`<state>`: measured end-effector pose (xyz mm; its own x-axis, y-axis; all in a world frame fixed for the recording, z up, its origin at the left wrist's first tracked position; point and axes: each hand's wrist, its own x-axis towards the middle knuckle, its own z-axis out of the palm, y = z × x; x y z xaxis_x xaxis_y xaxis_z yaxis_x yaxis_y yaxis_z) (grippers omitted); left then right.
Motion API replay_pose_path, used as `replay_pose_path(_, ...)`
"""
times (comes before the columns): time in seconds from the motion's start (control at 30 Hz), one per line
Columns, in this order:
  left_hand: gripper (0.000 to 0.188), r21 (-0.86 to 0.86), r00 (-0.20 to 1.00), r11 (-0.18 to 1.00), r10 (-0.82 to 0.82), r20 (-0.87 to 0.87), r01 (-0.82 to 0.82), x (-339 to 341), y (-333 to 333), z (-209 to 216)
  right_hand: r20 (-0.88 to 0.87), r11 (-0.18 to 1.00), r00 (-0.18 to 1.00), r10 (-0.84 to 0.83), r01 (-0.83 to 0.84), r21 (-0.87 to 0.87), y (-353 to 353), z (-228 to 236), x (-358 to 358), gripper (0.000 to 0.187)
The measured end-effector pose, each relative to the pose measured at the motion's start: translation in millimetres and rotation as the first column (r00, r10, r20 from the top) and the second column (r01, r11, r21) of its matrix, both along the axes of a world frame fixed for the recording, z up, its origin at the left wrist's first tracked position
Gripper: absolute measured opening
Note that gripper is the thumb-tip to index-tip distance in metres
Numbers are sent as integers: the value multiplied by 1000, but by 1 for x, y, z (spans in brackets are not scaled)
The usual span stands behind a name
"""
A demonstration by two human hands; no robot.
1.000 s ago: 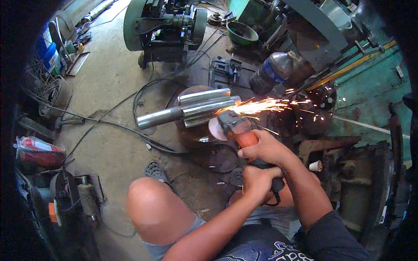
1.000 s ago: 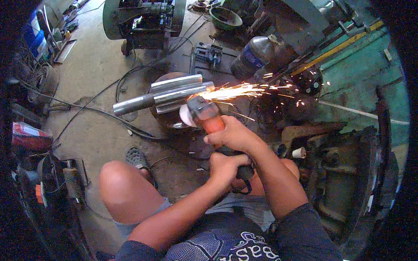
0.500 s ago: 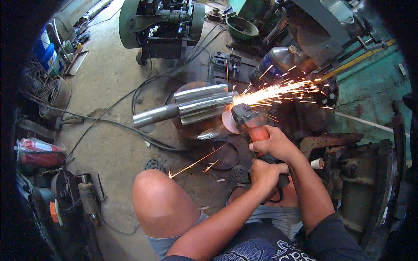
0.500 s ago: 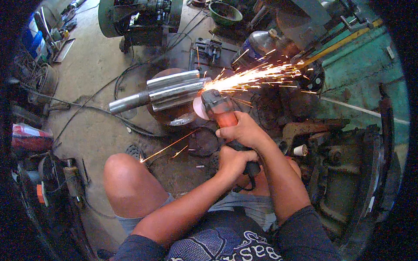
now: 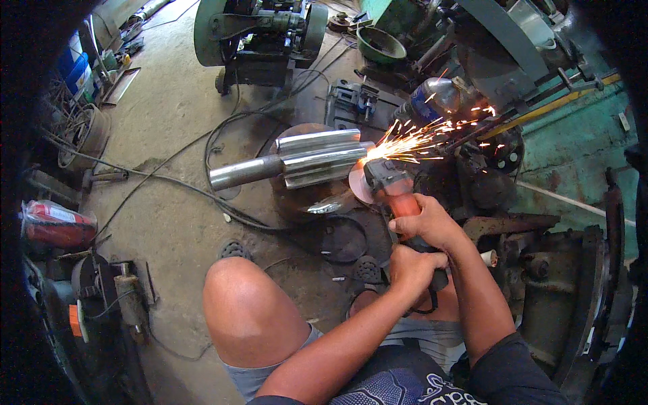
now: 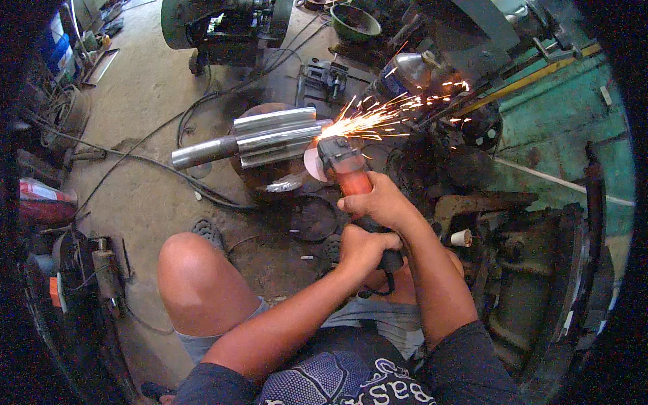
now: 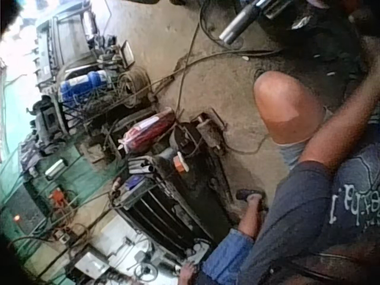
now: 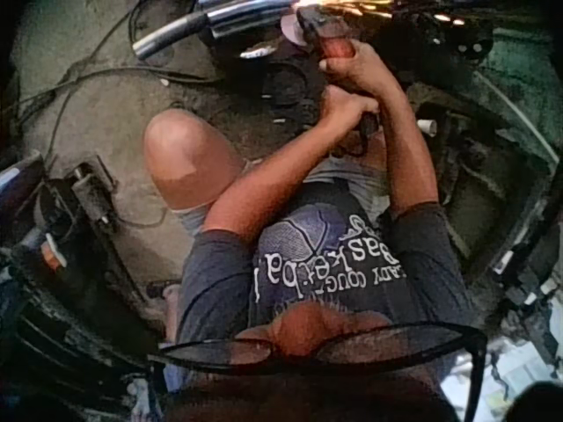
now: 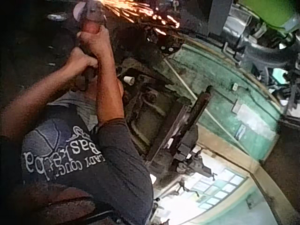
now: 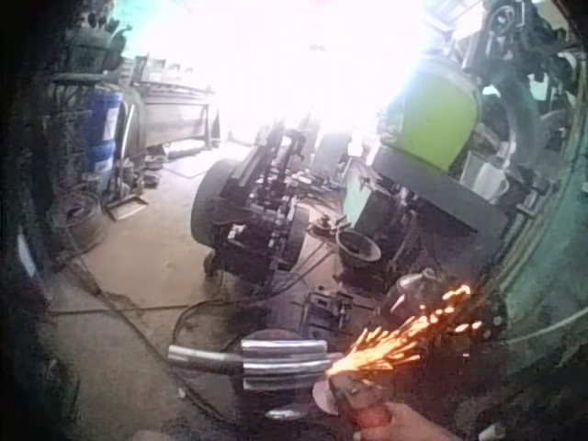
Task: The person uses an angle grinder to smooth the edges of metal pipes clamped in a vise. Sparks fly as the grinder contacts the metal. The person adjusts the pipe position and continues grinding different sections.
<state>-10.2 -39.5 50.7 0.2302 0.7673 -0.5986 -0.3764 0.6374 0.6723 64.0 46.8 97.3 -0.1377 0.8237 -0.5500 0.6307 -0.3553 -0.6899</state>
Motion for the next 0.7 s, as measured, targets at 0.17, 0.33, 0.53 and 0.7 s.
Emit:
replay_pose_path(0.17, 24, -44, 998, 998, 39, 53, -36, -5, -3, 6, -1, 999, 999, 38, -38, -5, 0, 1, -6, 53)
replay_pose_path(0.33, 26, -9, 998, 999, 36, -56, -37, -11, -4, 12, -14, 998, 998, 63, -63, -29, 1, 2, -11, 51)
replay_pose_path(0.53, 26, 24, 999, 999, 24, -35, -23, -5, -2, 5, 46, 999, 998, 34, -33, -24, 3, 2, -5, 52)
replay_pose_path(0.7, 26, 38, 1000, 999, 7, 28, -8, 0, 1, 2, 14, 1000, 1000, 2, -2, -18, 4, 4, 0, 51)
